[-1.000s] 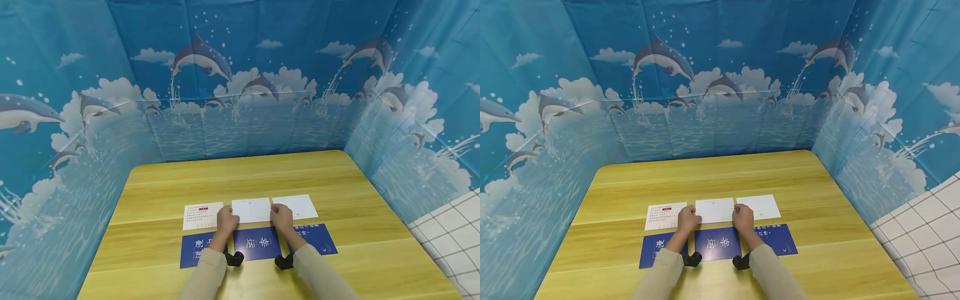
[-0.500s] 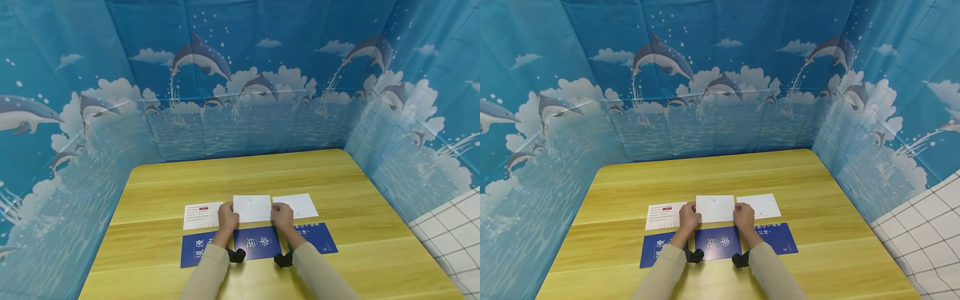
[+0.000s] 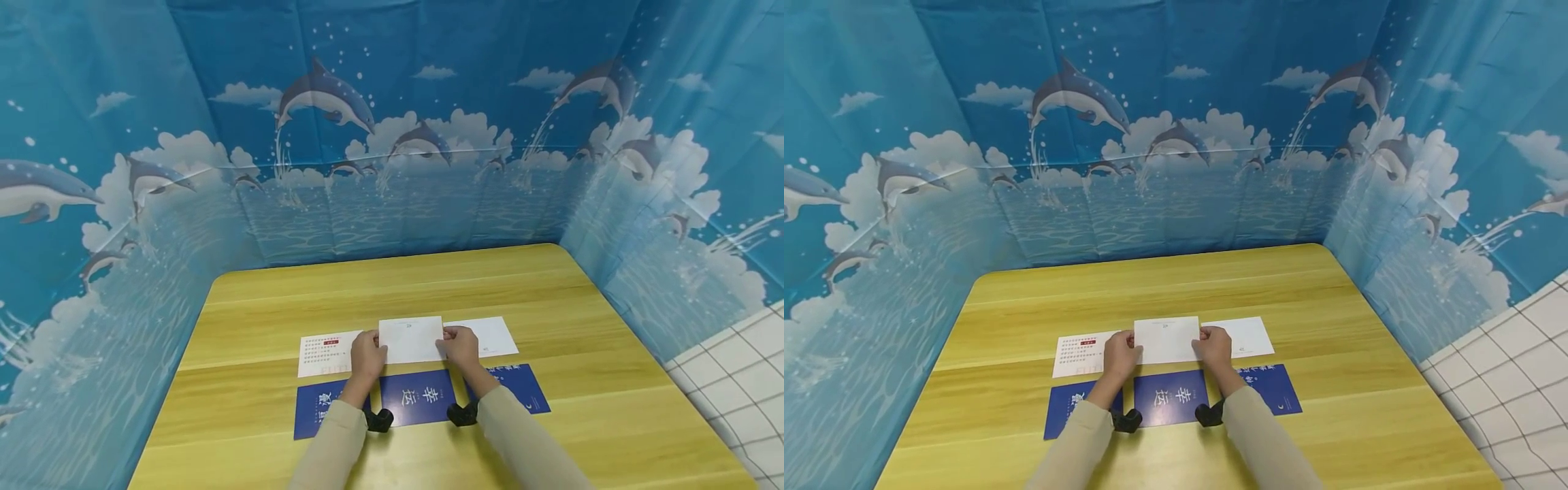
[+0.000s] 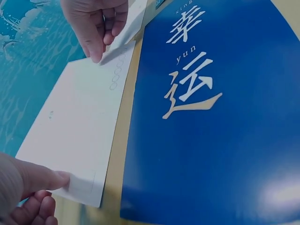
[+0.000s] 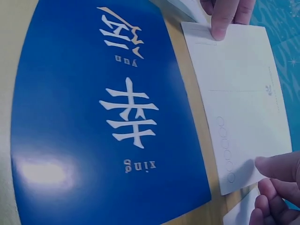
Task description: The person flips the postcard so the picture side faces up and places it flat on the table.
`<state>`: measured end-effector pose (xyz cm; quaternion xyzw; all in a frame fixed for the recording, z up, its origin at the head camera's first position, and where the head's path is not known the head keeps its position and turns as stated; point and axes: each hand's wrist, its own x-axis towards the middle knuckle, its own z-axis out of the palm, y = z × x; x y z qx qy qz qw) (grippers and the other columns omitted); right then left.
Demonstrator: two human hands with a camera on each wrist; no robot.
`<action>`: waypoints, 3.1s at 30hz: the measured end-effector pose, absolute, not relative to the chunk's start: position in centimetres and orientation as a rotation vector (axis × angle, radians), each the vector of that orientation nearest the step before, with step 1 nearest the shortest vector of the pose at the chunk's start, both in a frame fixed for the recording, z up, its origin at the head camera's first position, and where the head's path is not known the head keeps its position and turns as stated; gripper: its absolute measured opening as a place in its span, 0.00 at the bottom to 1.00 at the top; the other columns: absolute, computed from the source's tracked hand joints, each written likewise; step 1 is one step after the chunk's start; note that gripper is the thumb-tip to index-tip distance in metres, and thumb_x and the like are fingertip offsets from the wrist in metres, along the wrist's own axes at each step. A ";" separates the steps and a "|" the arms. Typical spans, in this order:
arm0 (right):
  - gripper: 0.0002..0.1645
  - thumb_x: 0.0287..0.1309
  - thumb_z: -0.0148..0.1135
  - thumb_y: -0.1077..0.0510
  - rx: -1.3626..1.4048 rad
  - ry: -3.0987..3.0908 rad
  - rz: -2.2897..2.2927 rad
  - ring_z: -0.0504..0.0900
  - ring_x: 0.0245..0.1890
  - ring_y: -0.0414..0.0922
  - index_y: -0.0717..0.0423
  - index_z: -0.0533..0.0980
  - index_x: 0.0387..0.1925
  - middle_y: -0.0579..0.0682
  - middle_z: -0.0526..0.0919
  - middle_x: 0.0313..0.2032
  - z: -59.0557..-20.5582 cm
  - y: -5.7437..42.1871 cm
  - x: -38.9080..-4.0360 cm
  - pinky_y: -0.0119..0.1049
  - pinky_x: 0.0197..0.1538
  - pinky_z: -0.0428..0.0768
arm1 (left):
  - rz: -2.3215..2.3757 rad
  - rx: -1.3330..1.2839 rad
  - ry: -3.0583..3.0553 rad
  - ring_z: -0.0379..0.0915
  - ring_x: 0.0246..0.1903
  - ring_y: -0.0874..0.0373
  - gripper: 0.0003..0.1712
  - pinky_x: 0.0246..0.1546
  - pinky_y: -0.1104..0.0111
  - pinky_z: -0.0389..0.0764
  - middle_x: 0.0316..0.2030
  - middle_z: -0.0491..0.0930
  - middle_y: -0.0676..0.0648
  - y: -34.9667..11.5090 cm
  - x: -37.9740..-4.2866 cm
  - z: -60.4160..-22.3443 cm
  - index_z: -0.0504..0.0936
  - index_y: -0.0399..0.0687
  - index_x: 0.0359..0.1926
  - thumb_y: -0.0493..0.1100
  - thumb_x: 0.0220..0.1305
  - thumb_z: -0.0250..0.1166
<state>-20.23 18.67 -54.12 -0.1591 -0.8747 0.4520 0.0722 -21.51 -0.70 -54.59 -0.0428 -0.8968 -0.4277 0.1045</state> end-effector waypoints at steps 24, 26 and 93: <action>0.13 0.53 0.63 0.64 -0.255 -2.674 1.412 0.79 0.36 0.51 0.70 0.79 0.39 0.59 0.82 0.35 -53.4 20.2 -19.0 0.42 0.36 0.78 | -1.073 -0.347 -2.531 0.74 0.33 0.49 0.07 0.34 0.61 0.75 0.30 0.79 0.45 -2.7 -20.1 -54.7 0.86 0.36 0.33 0.34 0.51 0.67; 0.13 0.53 0.63 0.64 -0.244 -2.674 1.420 0.79 0.35 0.50 0.70 0.79 0.39 0.58 0.82 0.35 -53.4 20.2 -18.8 0.41 0.35 0.78 | -1.052 -0.351 -2.539 0.74 0.33 0.50 0.07 0.35 0.61 0.74 0.30 0.79 0.45 -2.8 -19.9 -54.6 0.86 0.37 0.33 0.34 0.51 0.68; 0.09 0.55 0.57 0.72 -0.028 -2.749 1.612 0.81 0.35 0.48 0.70 0.80 0.38 0.58 0.83 0.35 -54.4 22.3 -15.3 0.34 0.34 0.78 | -2.138 -0.070 -2.588 0.70 0.25 0.57 0.13 0.25 0.68 0.70 0.29 0.80 0.40 -4.1 -16.0 -53.8 0.82 0.29 0.37 0.33 0.58 0.54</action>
